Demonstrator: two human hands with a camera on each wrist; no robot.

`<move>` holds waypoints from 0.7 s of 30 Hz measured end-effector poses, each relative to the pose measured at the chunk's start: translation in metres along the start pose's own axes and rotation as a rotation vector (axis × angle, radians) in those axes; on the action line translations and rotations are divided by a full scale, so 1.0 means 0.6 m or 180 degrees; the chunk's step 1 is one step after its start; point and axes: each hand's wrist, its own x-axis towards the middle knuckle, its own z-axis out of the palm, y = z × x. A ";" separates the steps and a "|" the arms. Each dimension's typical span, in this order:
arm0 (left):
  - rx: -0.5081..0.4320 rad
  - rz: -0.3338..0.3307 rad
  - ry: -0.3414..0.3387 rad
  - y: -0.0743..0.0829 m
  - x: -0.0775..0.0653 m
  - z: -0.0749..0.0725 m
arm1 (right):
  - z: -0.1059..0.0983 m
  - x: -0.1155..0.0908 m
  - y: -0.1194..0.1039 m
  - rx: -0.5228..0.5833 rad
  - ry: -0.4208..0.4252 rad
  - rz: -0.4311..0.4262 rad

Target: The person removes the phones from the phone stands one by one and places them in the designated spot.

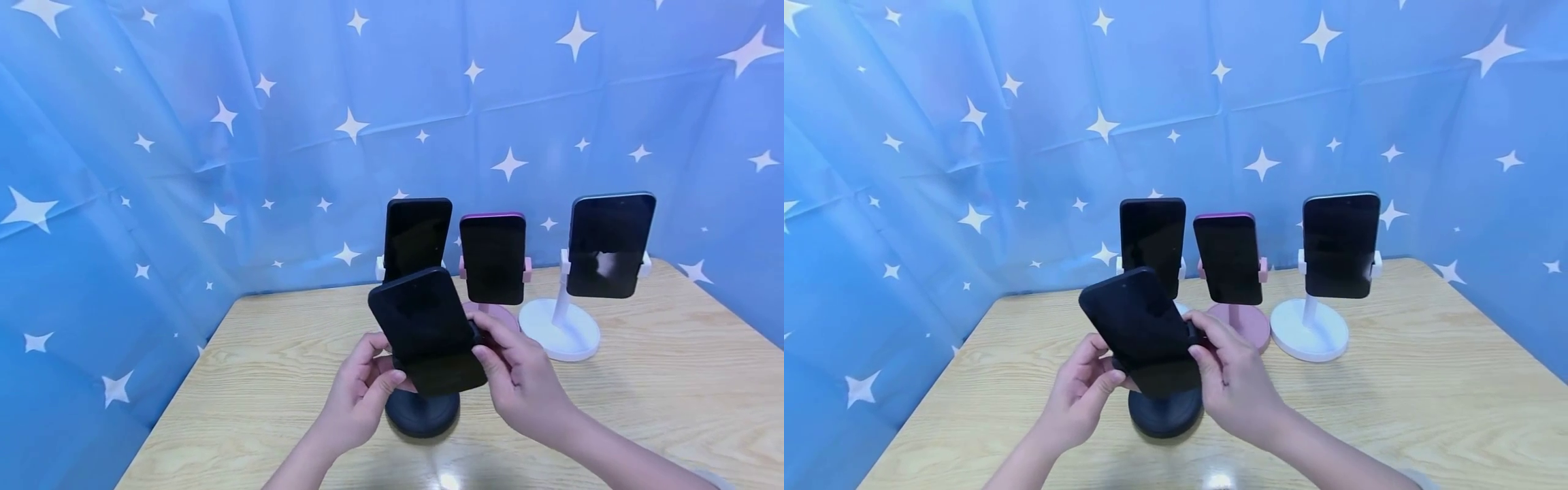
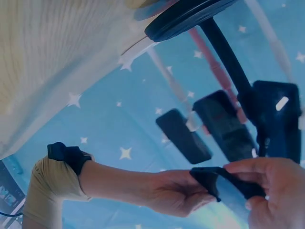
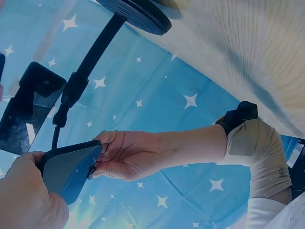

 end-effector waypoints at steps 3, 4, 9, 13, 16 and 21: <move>-0.0041 0.0033 -0.0074 -0.001 0.006 0.011 | -0.012 -0.007 0.002 0.0049 0.0079 -0.0107; -0.0032 0.0046 -0.0091 -0.001 0.008 0.015 | -0.015 -0.009 0.003 0.0097 0.0086 -0.0134; -0.0044 0.0004 -0.0111 -0.002 0.010 0.031 | -0.029 -0.021 0.010 0.0191 0.0126 -0.0232; -0.0022 -0.0011 -0.0124 -0.004 0.007 0.039 | -0.037 -0.031 0.013 0.0237 0.0116 -0.0162; -0.0061 -0.0016 -0.0126 -0.006 0.007 0.043 | -0.042 -0.036 0.015 0.0202 0.0125 -0.0143; -0.0152 0.0029 -0.0150 -0.010 0.006 0.048 | -0.046 -0.039 0.018 0.0344 0.0121 -0.0185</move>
